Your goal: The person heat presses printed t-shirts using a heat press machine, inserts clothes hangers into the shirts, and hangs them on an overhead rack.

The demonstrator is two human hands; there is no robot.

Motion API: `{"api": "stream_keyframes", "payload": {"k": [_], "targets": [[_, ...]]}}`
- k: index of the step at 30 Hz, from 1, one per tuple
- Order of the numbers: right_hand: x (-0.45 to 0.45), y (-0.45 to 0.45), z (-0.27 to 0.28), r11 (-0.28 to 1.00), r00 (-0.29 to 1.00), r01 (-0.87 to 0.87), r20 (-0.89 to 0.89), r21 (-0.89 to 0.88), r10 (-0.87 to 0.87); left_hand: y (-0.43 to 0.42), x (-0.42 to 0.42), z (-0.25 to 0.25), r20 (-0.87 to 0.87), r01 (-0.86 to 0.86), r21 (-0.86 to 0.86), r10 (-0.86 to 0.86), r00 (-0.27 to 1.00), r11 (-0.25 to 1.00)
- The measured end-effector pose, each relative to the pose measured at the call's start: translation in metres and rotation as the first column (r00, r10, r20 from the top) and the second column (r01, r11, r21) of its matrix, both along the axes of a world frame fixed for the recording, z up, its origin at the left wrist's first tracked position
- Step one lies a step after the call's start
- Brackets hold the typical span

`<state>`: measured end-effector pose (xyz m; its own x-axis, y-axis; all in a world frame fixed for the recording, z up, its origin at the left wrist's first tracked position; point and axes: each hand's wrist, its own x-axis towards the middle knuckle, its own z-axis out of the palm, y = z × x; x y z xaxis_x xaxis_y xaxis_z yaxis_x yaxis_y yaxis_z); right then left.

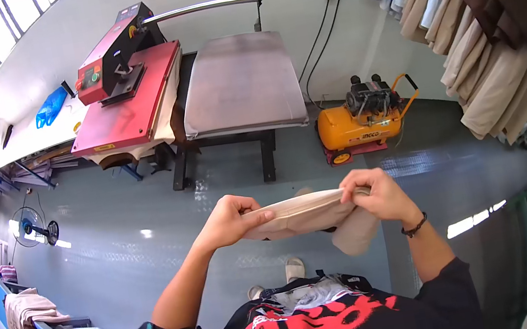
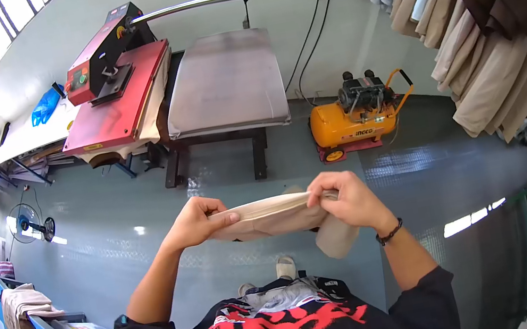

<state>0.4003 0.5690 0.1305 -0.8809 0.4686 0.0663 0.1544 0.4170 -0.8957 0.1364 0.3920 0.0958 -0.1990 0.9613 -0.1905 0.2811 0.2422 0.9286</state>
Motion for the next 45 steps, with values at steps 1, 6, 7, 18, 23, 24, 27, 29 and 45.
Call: {"api": "stream_keyframes", "payload": {"k": [1, 6, 7, 18, 23, 24, 27, 29, 45], "targets": [[0.004, 0.003, -0.005, 1.000, 1.000, -0.005, -0.011, 0.004, 0.005, 0.007, 0.001, 0.000, -0.011, -0.005, 0.004, 0.005, 1.000, 1.000], [0.004, 0.018, -0.032, 0.990, 0.992, 0.106, -0.060, -0.091, -0.112, 0.030, 0.003, 0.007, -0.389, 0.091, 0.275, 0.024, 0.921, 0.957], [0.002, 0.022, -0.041, 0.992, 0.992, 0.103, -0.084, 0.077, -0.096, 0.034, 0.006, 0.011, -0.617, 0.187, 0.466, 0.166, 0.770, 0.865], [-0.003, 0.108, -0.182, 0.691, 0.862, 0.448, -0.069, 0.568, -0.502, 0.005, -0.009, 0.046, -0.675, 0.234, 0.058, -0.135, 0.726, 0.970], [0.001, 0.124, -0.156, 0.663, 0.845, 0.477, -0.092, 0.576, -0.527, -0.031, -0.054, 0.020, -0.554, -0.110, 0.208, 0.210, 0.806, 0.972], [-0.016, 0.117, -0.143, 0.747, 0.933, 0.354, -0.159, 0.563, -0.322, -0.030, -0.055, 0.024, -0.444, -0.077, 0.261, 0.190, 0.876, 0.962], [-0.114, 0.052, -0.082, 0.850, 0.925, -0.069, -0.286, 0.522, 0.251, 0.013, -0.040, 0.054, -0.623, 0.068, 0.267, 0.119, 0.773, 0.961], [-0.165, 0.040, -0.080, 0.832, 0.829, -0.256, -0.331, 0.492, 0.451, 0.034, -0.035, 0.070, -0.547, 0.077, 0.256, 0.079, 0.833, 0.964], [-0.101, 0.159, -0.224, 0.770, 0.803, 0.524, 0.089, 0.364, -0.589, 0.002, -0.206, 0.003, -0.808, -0.252, -0.361, -0.166, 0.565, 0.898]]}}
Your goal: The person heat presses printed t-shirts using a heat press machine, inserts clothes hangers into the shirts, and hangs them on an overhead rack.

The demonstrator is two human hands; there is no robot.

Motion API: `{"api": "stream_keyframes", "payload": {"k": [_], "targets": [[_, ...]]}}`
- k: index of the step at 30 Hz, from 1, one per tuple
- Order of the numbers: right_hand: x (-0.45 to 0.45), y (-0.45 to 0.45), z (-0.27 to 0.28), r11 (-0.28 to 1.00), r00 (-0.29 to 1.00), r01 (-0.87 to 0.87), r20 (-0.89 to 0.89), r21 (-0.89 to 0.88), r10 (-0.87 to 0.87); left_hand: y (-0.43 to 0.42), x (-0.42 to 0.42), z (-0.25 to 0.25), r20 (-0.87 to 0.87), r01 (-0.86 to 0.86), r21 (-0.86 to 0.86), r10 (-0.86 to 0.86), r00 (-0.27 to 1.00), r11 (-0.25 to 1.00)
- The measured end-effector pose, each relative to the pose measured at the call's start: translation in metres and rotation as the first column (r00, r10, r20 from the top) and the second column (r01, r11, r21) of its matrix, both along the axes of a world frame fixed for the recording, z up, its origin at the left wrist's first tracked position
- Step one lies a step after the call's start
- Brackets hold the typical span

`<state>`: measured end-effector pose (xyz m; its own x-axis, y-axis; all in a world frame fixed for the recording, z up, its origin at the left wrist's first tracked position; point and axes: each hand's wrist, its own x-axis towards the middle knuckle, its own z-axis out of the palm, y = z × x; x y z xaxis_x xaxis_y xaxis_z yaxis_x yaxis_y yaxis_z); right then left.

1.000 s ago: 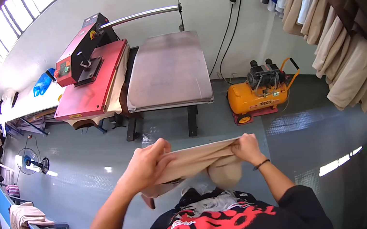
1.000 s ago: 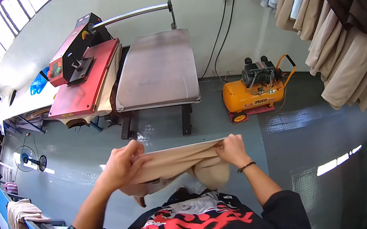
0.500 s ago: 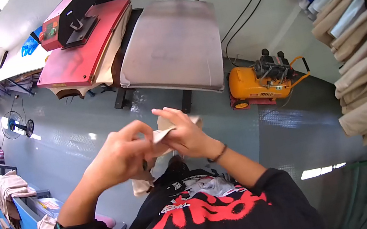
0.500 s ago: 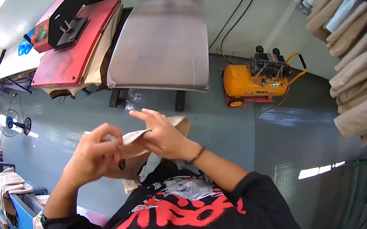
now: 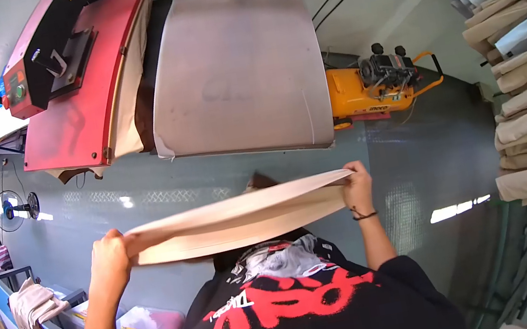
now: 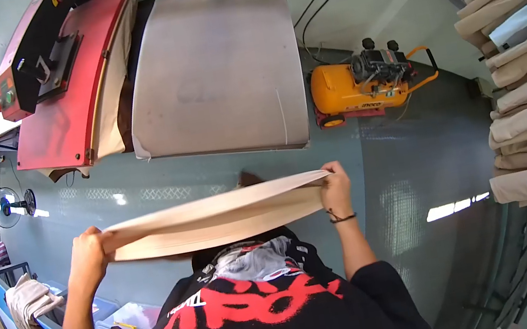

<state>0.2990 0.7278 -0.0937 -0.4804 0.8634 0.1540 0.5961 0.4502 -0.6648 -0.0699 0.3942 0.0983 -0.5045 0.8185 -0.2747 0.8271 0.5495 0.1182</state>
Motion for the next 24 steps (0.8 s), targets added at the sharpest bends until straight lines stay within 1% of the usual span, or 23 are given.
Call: {"api": "stream_keyframes", "payload": {"k": [1, 2, 3, 4, 5, 6, 7, 8, 9, 10, 11, 12, 13, 14, 15, 16, 18, 19, 20, 21, 22, 23, 24], "targets": [[0.001, -0.002, 0.026, 1.000, 1.000, 0.008, 0.002, 0.014, -0.008, -0.008, -0.012, -0.016, 0.009, 0.007, -0.009, -0.006, 1.000, 1.000], [0.004, -0.004, 0.046, 1.000, 1.000, 0.016, 0.007, 0.009, -0.016, -0.014, -0.022, -0.029, -0.077, -0.076, 0.001, 0.076, 0.994, 0.997], [0.008, -0.005, 0.063, 0.996, 0.999, 0.051, -0.023, 0.078, -0.050, -0.015, -0.028, -0.040, -0.164, -0.155, 0.023, 0.156, 0.974, 0.988], [0.010, -0.007, 0.074, 0.985, 0.995, 0.091, -0.057, 0.148, -0.083, -0.015, -0.028, -0.052, -0.165, -0.144, 0.026, 0.146, 0.975, 0.989], [0.012, -0.011, 0.079, 0.983, 0.994, 0.102, -0.058, 0.151, -0.094, -0.016, -0.024, -0.064, -0.183, -0.196, 0.164, 0.225, 0.957, 0.967], [0.018, -0.017, 0.084, 0.968, 0.990, 0.136, 0.002, 0.209, -0.139, -0.018, -0.019, -0.077, -0.183, -0.247, 0.298, 0.309, 0.933, 0.922], [0.025, -0.023, 0.089, 0.949, 0.981, 0.162, 0.059, 0.269, -0.184, -0.019, -0.017, -0.093, -0.218, -0.242, 0.424, 0.357, 0.908, 0.873], [0.031, -0.029, 0.095, 0.948, 0.980, 0.165, 0.059, 0.271, -0.188, -0.018, -0.013, -0.106, -0.217, -0.238, 0.426, 0.354, 0.910, 0.873], [0.037, -0.037, 0.100, 0.963, 0.966, 0.257, -0.029, 0.084, -0.256, -0.015, -0.008, -0.117, 0.011, -0.482, 0.468, 0.540, 0.842, 0.741], [0.045, -0.046, 0.100, 0.938, 0.935, 0.327, -0.103, -0.112, -0.338, -0.013, -0.006, -0.127, 0.240, -0.693, 0.444, 0.670, 0.702, 0.567], [0.062, -0.053, 0.094, 0.915, 0.917, 0.306, -0.175, -0.265, -0.357, -0.015, -0.007, -0.134, 0.353, -0.761, 0.365, 0.677, 0.646, 0.537], [0.067, -0.062, 0.092, 0.912, 0.912, 0.316, -0.179, -0.263, -0.368, -0.015, -0.004, -0.139, 0.353, -0.753, 0.369, 0.667, 0.656, 0.545], [0.070, -0.070, 0.089, 0.806, 0.714, 0.258, -0.457, -0.533, -0.531, -0.016, 0.001, -0.143, 0.640, -0.825, 0.424, 0.522, 0.564, 0.372], [0.072, -0.076, 0.086, 0.678, 0.404, 0.079, -0.598, -0.731, -0.692, -0.016, 0.004, -0.147, 0.848, -0.895, 0.404, 0.289, 0.445, 0.192], [0.077, -0.080, 0.080, 0.684, 0.329, 0.043, -0.636, -0.729, -0.698, -0.012, 0.008, -0.135, 0.857, -0.889, 0.427, 0.239, 0.456, 0.164], [0.081, -0.083, 0.084, 0.677, 0.322, 0.049, -0.630, -0.734, -0.706, -0.010, 0.010, -0.122, 0.884, -0.898, 0.414, 0.168, 0.436, 0.148], [0.094, -0.085, 0.100, 0.705, 0.411, -0.049, -0.657, -0.708, -0.632, -0.010, 0.007, -0.093, 0.910, -0.910, 0.380, 0.113, 0.400, 0.166], [0.105, -0.083, 0.100, 0.721, 0.492, -0.038, -0.641, -0.692, -0.589, -0.005, 0.010, -0.075, 0.924, -0.907, 0.359, 0.052, 0.378, 0.220], [0.107, -0.082, 0.097, 0.724, 0.488, -0.034, -0.643, -0.689, -0.590, 0.003, 0.014, -0.061, 0.924, -0.906, 0.360, 0.046, 0.379, 0.224], [0.100, -0.080, 0.103, 0.807, 0.794, 0.084, -0.450, -0.584, -0.408, 0.011, 0.017, -0.050, 0.781, -0.781, 0.356, 0.295, 0.550, 0.513], [0.091, -0.077, 0.108, 0.888, 0.966, 0.139, -0.137, -0.438, -0.219, 0.018, 0.016, -0.045, 0.529, -0.619, 0.228, 0.438, 0.727, 0.751], [0.079, -0.065, 0.113, 0.863, 0.995, 0.096, 0.062, -0.496, -0.075, 0.008, 0.001, -0.082, 0.278, -0.452, 0.299, 0.377, 0.884, 0.840], [0.073, -0.047, 0.099, 0.857, 0.989, -0.001, 0.126, -0.516, 0.077, 0.022, -0.010, -0.082, 0.218, -0.316, 0.111, 0.287, 0.933, 0.942]]}}
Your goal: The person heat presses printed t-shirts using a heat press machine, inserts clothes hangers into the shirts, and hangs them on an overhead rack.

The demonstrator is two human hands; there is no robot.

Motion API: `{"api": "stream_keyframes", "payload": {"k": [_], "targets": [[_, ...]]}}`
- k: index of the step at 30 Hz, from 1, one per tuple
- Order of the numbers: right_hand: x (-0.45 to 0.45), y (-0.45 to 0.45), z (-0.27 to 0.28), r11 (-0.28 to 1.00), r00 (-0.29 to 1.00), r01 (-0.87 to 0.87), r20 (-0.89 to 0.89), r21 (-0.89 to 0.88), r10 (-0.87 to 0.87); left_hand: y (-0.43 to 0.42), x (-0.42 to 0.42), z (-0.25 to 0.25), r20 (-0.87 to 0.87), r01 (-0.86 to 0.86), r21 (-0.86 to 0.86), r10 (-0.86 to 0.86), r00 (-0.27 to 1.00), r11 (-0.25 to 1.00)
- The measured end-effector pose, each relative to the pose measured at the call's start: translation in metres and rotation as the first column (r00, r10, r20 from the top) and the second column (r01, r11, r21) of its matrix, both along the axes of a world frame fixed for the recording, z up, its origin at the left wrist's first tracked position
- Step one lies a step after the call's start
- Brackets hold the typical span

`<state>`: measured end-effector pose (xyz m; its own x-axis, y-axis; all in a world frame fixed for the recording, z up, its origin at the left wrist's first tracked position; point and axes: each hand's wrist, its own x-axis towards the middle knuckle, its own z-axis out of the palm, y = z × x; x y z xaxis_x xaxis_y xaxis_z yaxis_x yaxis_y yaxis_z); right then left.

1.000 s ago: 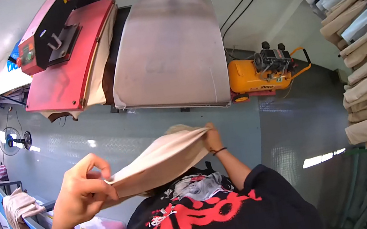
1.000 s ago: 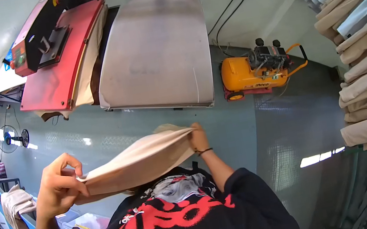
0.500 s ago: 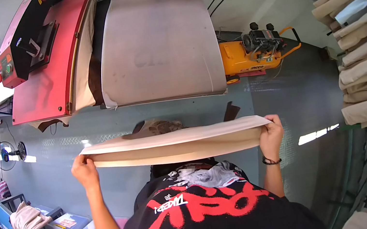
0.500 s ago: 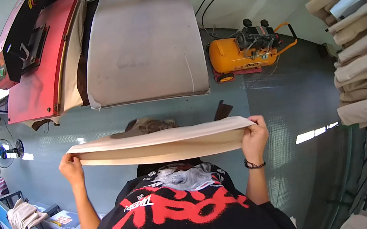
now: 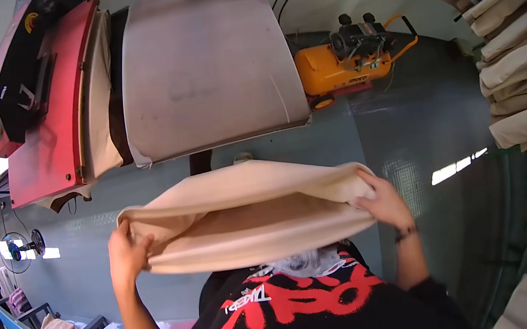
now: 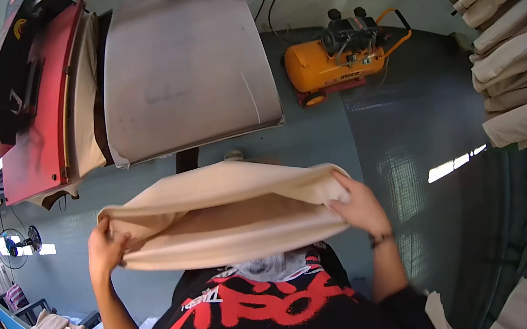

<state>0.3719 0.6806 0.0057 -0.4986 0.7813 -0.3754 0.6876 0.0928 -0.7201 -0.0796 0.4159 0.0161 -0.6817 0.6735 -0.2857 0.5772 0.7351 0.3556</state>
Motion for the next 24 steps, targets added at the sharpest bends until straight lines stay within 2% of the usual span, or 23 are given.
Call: {"api": "stream_keyframes", "payload": {"k": [1, 2, 3, 4, 5, 6, 7, 8, 9, 10, 11, 12, 13, 14, 15, 16, 17, 18, 19, 20, 22, 23, 24], "targets": [[-0.007, 0.019, -0.020, 0.988, 0.986, -0.149, 0.067, -0.045, 0.152, 0.038, 0.000, 0.022, 0.279, -0.094, -0.155, 0.135, 0.951, 0.983], [-0.024, 0.051, -0.032, 0.933, 0.922, -0.318, 0.176, -0.165, 0.345, 0.053, -0.021, -0.002, 0.105, 0.165, -0.198, -0.146, 0.984, 0.966], [-0.038, 0.084, -0.057, 0.871, 0.829, -0.487, 0.279, -0.063, 0.484, 0.072, -0.047, -0.032, 0.037, 0.229, -0.234, -0.227, 0.973, 0.945], [-0.056, 0.124, -0.078, 0.813, 0.729, -0.534, 0.360, -0.232, 0.582, 0.098, -0.077, -0.049, 0.083, 0.360, -0.270, -0.351, 0.933, 0.893], [-0.096, 0.150, -0.040, 0.806, 0.597, -0.468, 0.542, -0.364, 0.591, 0.129, -0.096, -0.044, 0.159, 0.382, -0.342, -0.347, 0.924, 0.859], [-0.099, 0.179, -0.044, 0.776, 0.653, -0.621, 0.477, -0.109, 0.589, 0.164, -0.096, -0.013, 0.012, 0.401, -0.532, -0.467, 0.884, 0.746], [-0.116, 0.208, -0.015, 0.698, 0.595, -0.713, 0.462, -0.074, 0.657, 0.185, -0.125, -0.010, -0.033, 0.373, -0.526, -0.456, 0.889, 0.765], [-0.120, 0.240, -0.005, 0.795, 0.816, -0.563, 0.001, -0.226, 0.578, 0.200, -0.153, -0.001, 0.032, 0.375, -0.323, -0.386, 0.922, 0.869], [-0.142, 0.251, 0.027, 0.786, 0.858, -0.513, -0.182, -0.344, 0.481, 0.225, -0.164, 0.018, 0.078, 0.409, -0.404, -0.414, 0.907, 0.819], [-0.178, 0.253, 0.069, 0.861, 0.949, -0.227, 0.097, -0.456, 0.301, 0.255, -0.175, 0.029, 0.122, 0.443, -0.476, -0.442, 0.889, 0.760], [-0.174, 0.318, 0.012, 0.876, 0.971, -0.237, -0.067, -0.419, 0.230, 0.279, -0.197, 0.016, -0.014, 0.470, -0.542, -0.567, 0.824, 0.697], [-0.195, 0.336, 0.017, 0.869, 0.979, -0.203, -0.078, -0.452, 0.188, 0.299, -0.214, 0.000, -0.158, 0.365, -0.512, -0.502, 0.850, 0.778], [-0.210, 0.379, -0.025, 0.861, 0.983, -0.063, -0.178, -0.505, -0.033, 0.320, -0.230, -0.017, -0.290, 0.259, -0.455, -0.417, 0.862, 0.852], [-0.230, 0.380, -0.018, 0.850, 0.956, 0.017, -0.241, -0.526, -0.169, 0.337, -0.236, -0.030, -0.376, 0.005, -0.261, -0.106, 0.921, 0.965], [-0.241, 0.391, -0.026, 0.847, 0.924, 0.106, -0.264, -0.522, -0.278, 0.351, -0.245, -0.033, -0.373, -0.002, -0.264, -0.100, 0.923, 0.965], [-0.252, 0.400, -0.033, 0.832, 0.879, 0.195, -0.284, -0.520, -0.384, 0.362, -0.253, -0.036, -0.138, -0.149, -0.075, 0.138, 0.981, 0.986], [-0.254, 0.406, -0.041, 0.830, 0.883, 0.194, -0.275, -0.524, -0.380, 0.368, -0.258, -0.042, 0.143, -0.336, 0.069, 0.324, 0.935, 0.939], [-0.253, 0.405, -0.046, 0.841, 0.874, 0.060, -0.379, -0.538, -0.305, 0.366, -0.259, -0.047, 0.146, -0.340, 0.059, 0.329, 0.933, 0.939], [-0.254, 0.399, -0.046, 0.842, 0.844, -0.075, -0.483, -0.535, -0.231, 0.357, -0.256, -0.050, 0.352, -0.444, 0.174, 0.366, 0.862, 0.879], [-0.248, 0.392, -0.042, 0.841, 0.846, -0.082, -0.484, -0.534, -0.225, 0.347, -0.252, -0.050, 0.544, -0.559, 0.267, 0.356, 0.760, 0.785], [-0.228, 0.359, -0.016, 0.877, 0.744, -0.196, -0.649, -0.439, -0.159, 0.321, -0.236, -0.049, 0.575, -0.287, 0.537, -0.096, 0.813, 0.793], [-0.221, 0.345, -0.010, 0.959, 0.813, -0.228, -0.575, -0.166, 0.093, 0.314, -0.223, -0.046, 0.388, -0.161, 0.541, -0.076, 0.919, 0.825], [-0.215, 0.336, -0.007, 0.950, 0.853, -0.291, -0.418, 0.114, 0.312, 0.311, -0.210, -0.044, 0.183, -0.041, 0.517, -0.063, 0.981, 0.855]]}}
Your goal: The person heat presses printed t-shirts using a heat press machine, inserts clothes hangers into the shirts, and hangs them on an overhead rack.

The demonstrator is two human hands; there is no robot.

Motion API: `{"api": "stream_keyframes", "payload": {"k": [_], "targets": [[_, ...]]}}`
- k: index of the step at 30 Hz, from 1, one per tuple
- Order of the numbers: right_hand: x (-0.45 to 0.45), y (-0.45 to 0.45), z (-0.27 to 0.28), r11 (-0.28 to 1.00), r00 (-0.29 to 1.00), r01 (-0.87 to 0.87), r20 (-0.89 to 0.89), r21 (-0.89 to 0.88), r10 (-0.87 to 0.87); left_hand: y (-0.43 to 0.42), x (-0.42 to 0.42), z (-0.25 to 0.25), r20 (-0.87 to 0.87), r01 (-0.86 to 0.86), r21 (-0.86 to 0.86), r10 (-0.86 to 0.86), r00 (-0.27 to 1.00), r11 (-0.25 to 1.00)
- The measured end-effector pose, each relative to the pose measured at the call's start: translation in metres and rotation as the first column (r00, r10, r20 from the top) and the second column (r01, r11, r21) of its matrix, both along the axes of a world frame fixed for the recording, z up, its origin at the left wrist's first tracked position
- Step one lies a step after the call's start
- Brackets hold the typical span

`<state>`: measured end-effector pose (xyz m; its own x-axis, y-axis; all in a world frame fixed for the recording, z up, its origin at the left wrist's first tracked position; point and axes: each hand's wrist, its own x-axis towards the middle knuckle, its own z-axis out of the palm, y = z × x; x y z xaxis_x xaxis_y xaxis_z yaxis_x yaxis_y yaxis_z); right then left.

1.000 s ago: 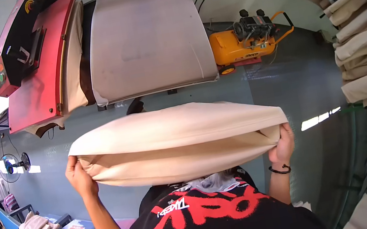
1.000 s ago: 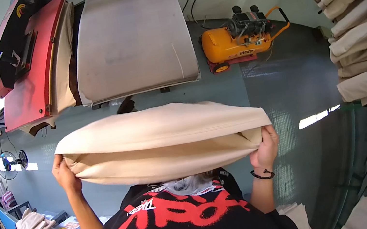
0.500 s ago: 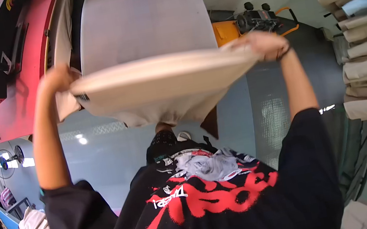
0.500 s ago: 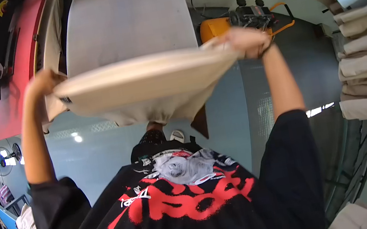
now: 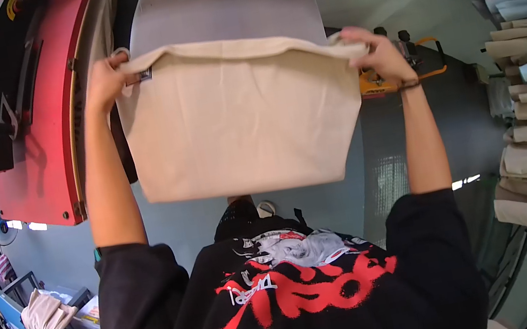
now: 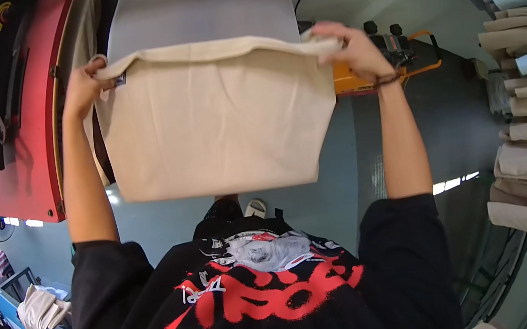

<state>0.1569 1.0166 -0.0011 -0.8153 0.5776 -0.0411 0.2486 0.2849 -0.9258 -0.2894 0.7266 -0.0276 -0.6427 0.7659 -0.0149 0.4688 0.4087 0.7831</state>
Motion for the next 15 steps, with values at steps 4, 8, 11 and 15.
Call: {"api": "stream_keyframes", "payload": {"k": [4, 8, 11, 15], "targets": [[-0.005, -0.002, 0.001, 0.977, 0.950, 0.142, 0.255, 0.156, -0.179, 0.009, 0.007, 0.000, -0.372, -0.266, -0.010, 0.243, 0.896, 0.964], [-0.051, 0.028, -0.013, 0.868, 0.887, 0.414, 0.093, 0.275, -0.452, 0.064, -0.020, -0.013, -0.390, -0.396, 0.160, 0.426, 0.816, 0.904], [-0.107, 0.079, -0.035, 0.693, 0.811, 0.529, -0.052, 0.490, -0.582, 0.123, -0.060, -0.025, -0.388, -0.407, 0.107, 0.415, 0.823, 0.907], [-0.171, 0.158, -0.073, 0.549, 0.713, 0.574, -0.042, 0.608, -0.700, 0.202, -0.130, -0.063, -0.514, -0.430, -0.109, 0.320, 0.796, 0.896]]}}
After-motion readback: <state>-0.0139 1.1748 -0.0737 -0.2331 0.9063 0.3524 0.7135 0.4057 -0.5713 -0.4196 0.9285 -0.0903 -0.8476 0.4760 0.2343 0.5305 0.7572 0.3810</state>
